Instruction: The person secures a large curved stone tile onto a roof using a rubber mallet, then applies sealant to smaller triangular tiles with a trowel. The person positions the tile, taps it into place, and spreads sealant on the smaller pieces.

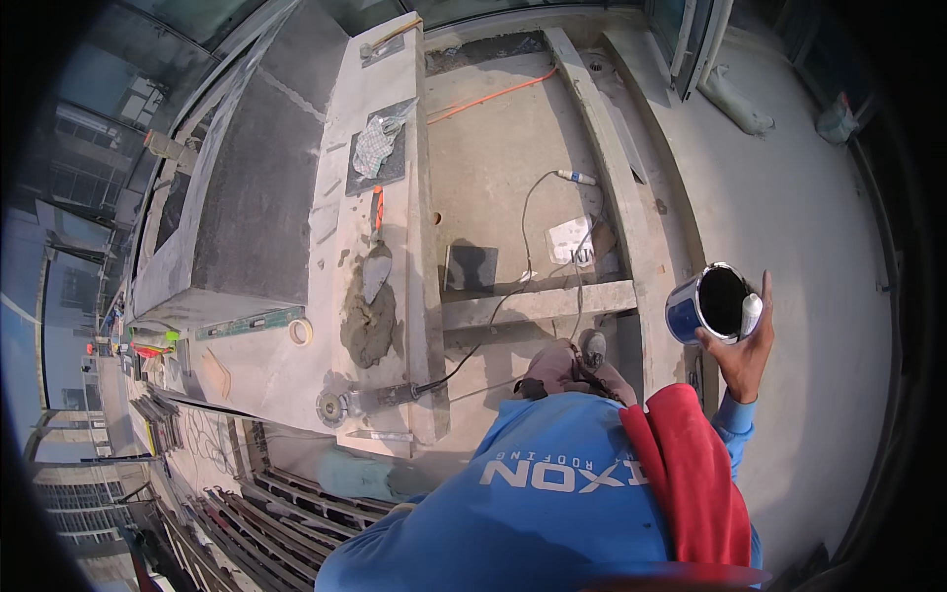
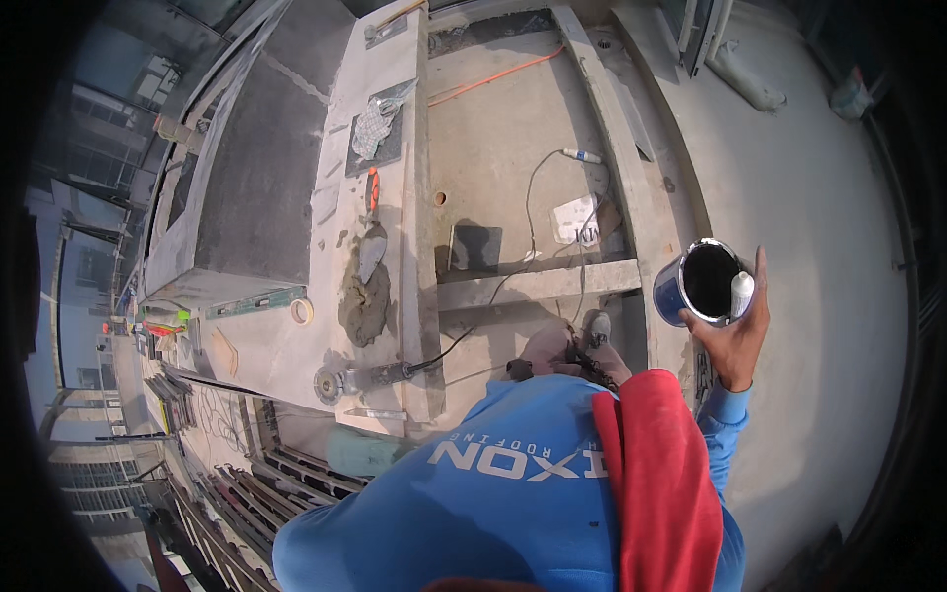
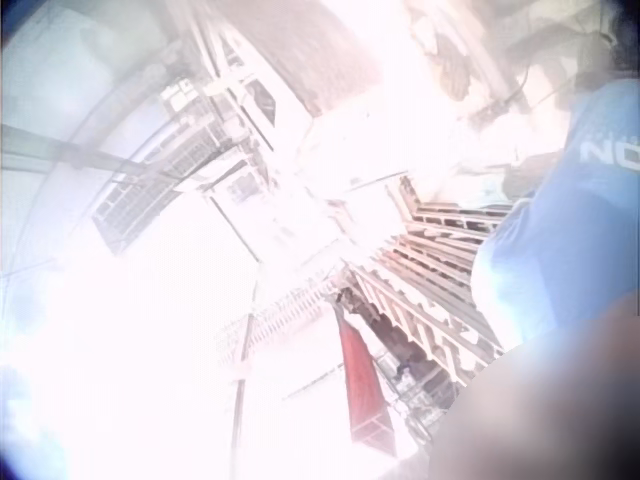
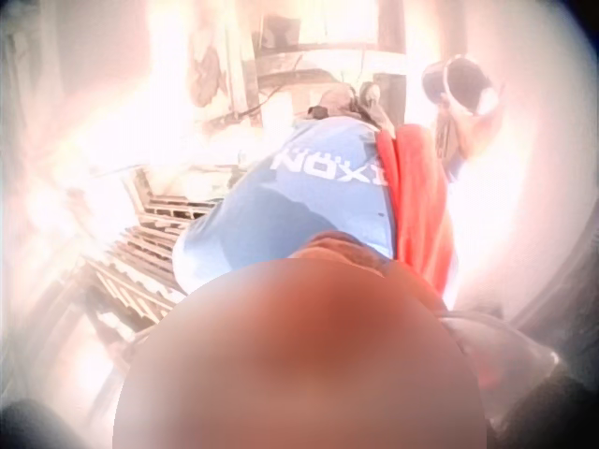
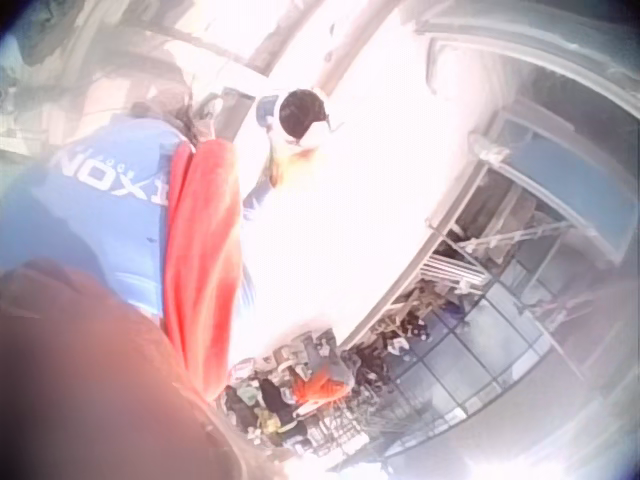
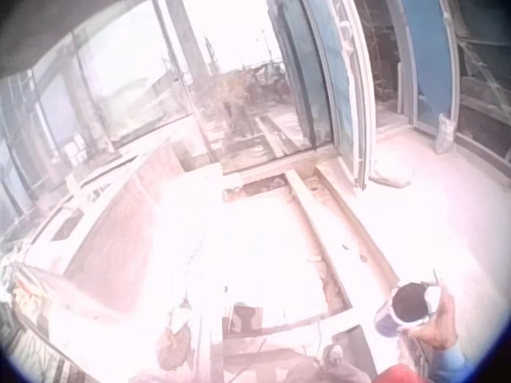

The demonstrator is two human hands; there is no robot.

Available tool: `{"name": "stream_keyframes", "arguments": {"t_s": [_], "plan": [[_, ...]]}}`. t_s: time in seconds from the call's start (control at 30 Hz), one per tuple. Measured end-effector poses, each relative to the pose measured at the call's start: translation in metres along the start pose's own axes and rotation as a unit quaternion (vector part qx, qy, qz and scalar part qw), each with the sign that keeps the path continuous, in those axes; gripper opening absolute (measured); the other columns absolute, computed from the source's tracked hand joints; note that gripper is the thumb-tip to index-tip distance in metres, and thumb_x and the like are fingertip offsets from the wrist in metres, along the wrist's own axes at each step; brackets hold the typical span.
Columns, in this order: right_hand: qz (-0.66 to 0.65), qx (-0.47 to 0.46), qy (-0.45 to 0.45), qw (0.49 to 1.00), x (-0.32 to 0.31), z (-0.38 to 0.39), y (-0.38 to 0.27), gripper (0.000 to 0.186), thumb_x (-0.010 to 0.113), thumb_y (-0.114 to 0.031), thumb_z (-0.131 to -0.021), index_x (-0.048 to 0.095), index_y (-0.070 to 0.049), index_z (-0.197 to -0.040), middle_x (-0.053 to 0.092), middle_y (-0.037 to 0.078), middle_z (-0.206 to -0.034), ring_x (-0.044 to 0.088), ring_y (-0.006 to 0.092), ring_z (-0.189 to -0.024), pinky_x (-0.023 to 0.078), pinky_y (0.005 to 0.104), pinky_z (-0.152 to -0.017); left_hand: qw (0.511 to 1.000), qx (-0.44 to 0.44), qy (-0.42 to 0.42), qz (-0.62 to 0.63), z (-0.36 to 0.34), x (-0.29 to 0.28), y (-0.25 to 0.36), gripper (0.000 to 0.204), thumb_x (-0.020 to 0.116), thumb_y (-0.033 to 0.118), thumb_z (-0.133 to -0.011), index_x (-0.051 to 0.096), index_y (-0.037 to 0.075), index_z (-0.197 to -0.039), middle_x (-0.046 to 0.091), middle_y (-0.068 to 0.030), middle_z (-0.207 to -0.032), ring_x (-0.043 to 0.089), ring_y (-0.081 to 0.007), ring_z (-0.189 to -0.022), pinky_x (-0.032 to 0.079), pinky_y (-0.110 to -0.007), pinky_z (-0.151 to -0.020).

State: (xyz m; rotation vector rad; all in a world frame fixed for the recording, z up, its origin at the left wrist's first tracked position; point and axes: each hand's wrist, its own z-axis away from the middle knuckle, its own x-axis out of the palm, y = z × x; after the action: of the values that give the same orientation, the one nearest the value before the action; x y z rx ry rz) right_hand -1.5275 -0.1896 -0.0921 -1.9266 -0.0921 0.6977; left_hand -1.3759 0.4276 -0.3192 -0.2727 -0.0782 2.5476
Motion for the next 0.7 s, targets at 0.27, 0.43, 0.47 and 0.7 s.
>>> {"name": "stream_keyframes", "arguments": {"t_s": [0.27,0.43,0.47,0.7], "plan": [[-0.022,-0.061,-0.101,0.993,0.056,-0.187,0.007,0.126,0.095,-0.022,-0.054,0.029,0.005,-0.157,0.065,0.019,-0.127,0.066,0.03,-0.118,0.05,0.0409,-0.106,0.997,0.0,0.012,0.079,-0.009,-0.121,0.106,0.05,0.057,0.044,-0.096,0.068,0.008,-0.129,0.069,-0.0123,-0.132,0.069,-0.03,-0.116,0.055,-0.042,-0.096],[-0.101,-0.051,-0.146,0.983,0.127,-0.282,0.027,0.127,0.096,-0.029,-0.056,0.028,0.005,-0.157,0.066,0.019,-0.125,0.067,0.0305,-0.117,0.052,0.0418,-0.104,0.991,-0.007,0.022,0.129,-0.034,-0.218,0.135,0.051,0.057,0.044,-0.096,0.068,0.008,-0.129,0.069,-0.0124,-0.132,0.069,-0.03,-0.116,0.055,-0.043,-0.096],[-0.091,-0.051,-0.155,0.982,0.148,-0.304,0.033,0.127,0.096,-0.03,-0.056,0.028,0.006,-0.157,0.067,0.019,-0.124,0.067,0.0302,-0.116,0.052,0.0415,-0.104,0.99,-0.009,0.022,0.138,-0.043,-0.241,0.138,0.051,0.057,0.044,-0.096,0.068,0.008,-0.129,0.069,-0.0124,-0.132,0.069,-0.0301,-0.116,0.055,-0.043,-0.096],[-0.1,-0.086,-0.263,0.956,0.357,-0.502,0.042,0.128,0.097,-0.029,-0.051,0.031,0.009,-0.154,0.068,0.022,-0.122,0.068,0.0324,-0.114,0.05,0.0423,-0.104,0.975,-0.021,0.003,0.22,-0.116,-0.437,0.139,0.052,0.057,0.045,-0.096,0.068,0.008,-0.13,0.069,-0.0125,-0.132,0.069,-0.0302,-0.116,0.055,-0.043,-0.096]]}}
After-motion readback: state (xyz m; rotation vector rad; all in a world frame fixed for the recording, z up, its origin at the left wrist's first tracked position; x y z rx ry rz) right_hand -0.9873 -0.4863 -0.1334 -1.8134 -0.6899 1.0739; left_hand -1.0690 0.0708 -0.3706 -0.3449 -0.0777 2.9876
